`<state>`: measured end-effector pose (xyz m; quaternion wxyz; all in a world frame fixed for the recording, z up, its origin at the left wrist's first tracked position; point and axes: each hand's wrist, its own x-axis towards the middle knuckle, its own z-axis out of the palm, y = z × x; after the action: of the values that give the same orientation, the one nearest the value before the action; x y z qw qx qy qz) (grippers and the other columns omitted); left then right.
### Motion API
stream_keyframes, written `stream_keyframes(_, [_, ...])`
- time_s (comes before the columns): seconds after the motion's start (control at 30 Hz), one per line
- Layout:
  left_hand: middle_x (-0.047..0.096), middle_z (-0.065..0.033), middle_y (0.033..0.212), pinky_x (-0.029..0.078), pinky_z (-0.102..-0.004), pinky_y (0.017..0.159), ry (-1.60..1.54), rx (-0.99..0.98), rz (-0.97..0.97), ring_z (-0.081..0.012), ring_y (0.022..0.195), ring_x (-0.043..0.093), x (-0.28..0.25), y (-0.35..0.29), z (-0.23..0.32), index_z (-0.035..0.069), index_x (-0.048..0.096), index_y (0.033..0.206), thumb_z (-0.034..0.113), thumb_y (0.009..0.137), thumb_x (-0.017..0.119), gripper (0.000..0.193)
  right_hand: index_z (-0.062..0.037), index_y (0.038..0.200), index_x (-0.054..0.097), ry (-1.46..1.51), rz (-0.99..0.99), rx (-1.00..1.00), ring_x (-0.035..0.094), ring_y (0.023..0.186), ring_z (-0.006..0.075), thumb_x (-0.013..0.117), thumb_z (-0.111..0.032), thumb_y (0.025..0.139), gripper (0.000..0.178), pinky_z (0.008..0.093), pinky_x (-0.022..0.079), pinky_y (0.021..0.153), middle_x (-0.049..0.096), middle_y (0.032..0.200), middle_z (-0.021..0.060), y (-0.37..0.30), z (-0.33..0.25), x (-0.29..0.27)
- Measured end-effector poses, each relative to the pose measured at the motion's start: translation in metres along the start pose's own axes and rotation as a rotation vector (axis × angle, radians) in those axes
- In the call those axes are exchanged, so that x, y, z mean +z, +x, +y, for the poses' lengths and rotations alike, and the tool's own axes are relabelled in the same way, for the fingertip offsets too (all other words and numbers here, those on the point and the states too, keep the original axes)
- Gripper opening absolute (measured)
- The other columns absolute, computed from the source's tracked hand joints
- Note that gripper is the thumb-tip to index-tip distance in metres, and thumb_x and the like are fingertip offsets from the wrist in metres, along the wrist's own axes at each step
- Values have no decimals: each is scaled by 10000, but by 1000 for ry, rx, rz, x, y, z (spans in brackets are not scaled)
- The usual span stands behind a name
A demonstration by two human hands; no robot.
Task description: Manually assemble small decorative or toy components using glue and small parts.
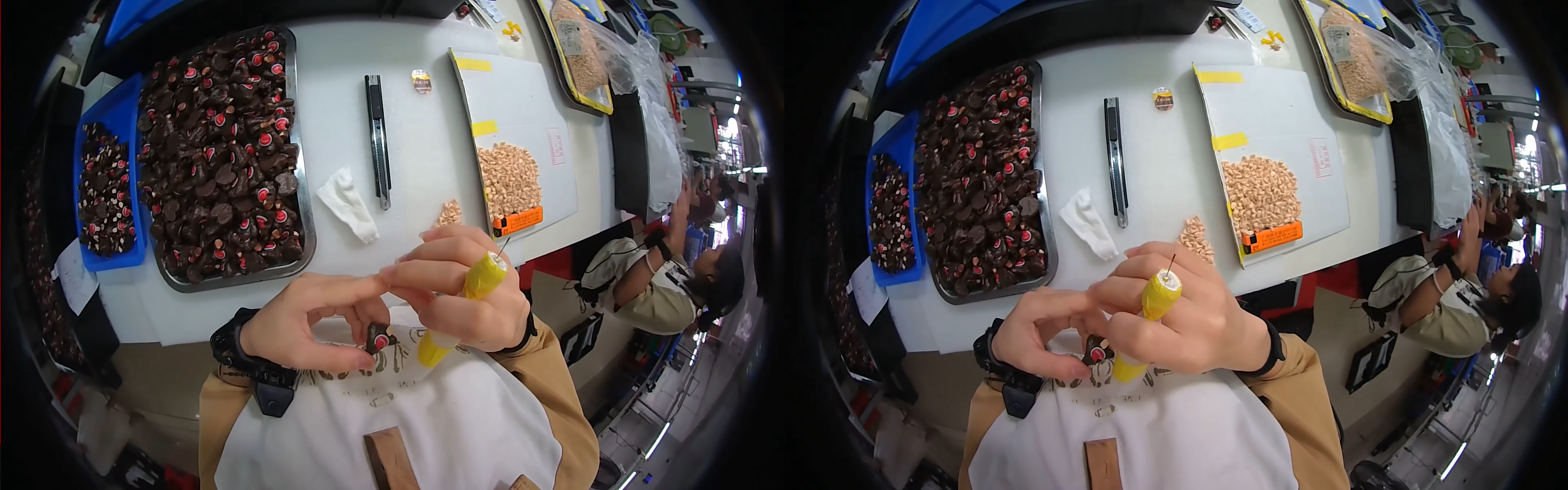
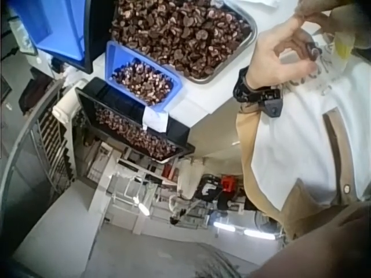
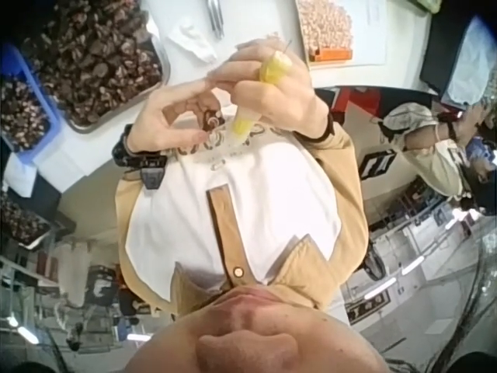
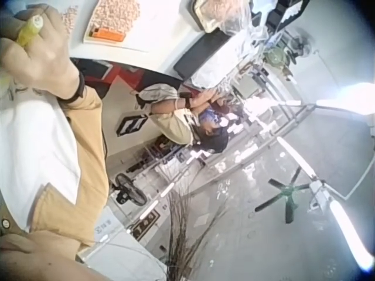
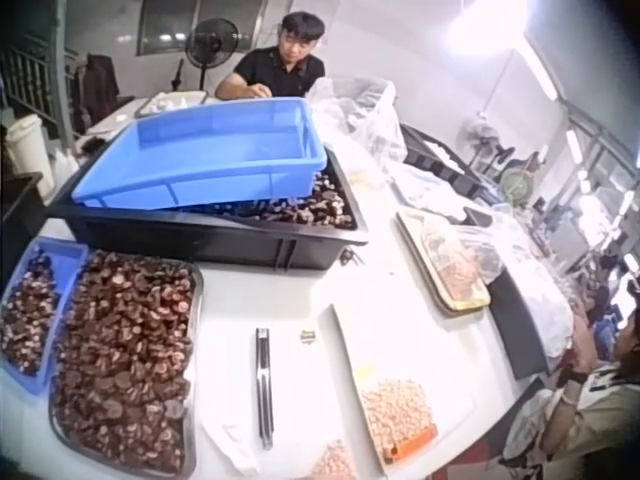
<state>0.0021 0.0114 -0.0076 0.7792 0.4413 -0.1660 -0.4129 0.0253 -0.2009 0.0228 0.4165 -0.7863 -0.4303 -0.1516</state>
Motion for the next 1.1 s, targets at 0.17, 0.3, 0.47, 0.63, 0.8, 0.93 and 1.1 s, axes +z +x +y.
stream_keyframes(0.17, [598,-107,975,501,-248,711,24,-1,-13,-126,806,588,0,-2,0,-57,438,1281,13,727,722,627,-69,774,488,102,-44,32,582,693,234,703,-70,667,239,379,506,704,634,864,103,-1,3,-5])
stream_keyframes(0.3, [616,-165,990,499,-288,753,82,-85,-78,-189,872,613,-1,0,5,-104,451,1234,-7,686,744,629,-63,736,486,127,-4,51,579,712,243,708,17,657,249,386,510,721,642,863,116,-4,2,-8])
stream_keyframes(0.47, [582,-94,1036,498,-258,752,-75,59,96,-132,935,574,4,-1,-1,-32,431,1298,-43,722,713,642,-61,705,483,163,138,116,577,716,245,708,94,631,282,385,514,719,643,864,116,-4,-4,-3])
stream_keyframes(0.63, [574,-101,1076,498,-274,793,-180,73,199,-144,1004,562,6,-1,-3,-48,455,1255,-57,723,704,587,-58,648,545,167,116,187,585,730,215,726,64,626,219,366,515,728,651,876,65,-2,-8,0])
stream_keyframes(0.8, [576,-112,1066,501,-293,817,-262,182,250,-155,975,588,4,-3,-8,-69,483,1177,-78,728,680,491,-69,617,566,308,70,238,594,736,208,730,48,622,202,361,517,731,660,851,45,0,-10,0])
stream_keyframes(0.93, [586,-106,1025,503,-296,817,-285,199,270,-154,944,601,4,-3,-8,-65,494,1135,-79,730,675,443,-71,599,558,299,102,254,596,733,207,726,38,629,203,357,519,729,665,820,44,-3,-11,5])
stream_keyframes(1.1, [592,-102,1014,503,-291,816,-300,188,274,-150,946,602,4,-4,-8,-60,496,1129,-73,727,682,443,-64,649,534,263,64,196,597,726,219,723,34,642,214,369,522,719,661,844,71,-2,-8,3])
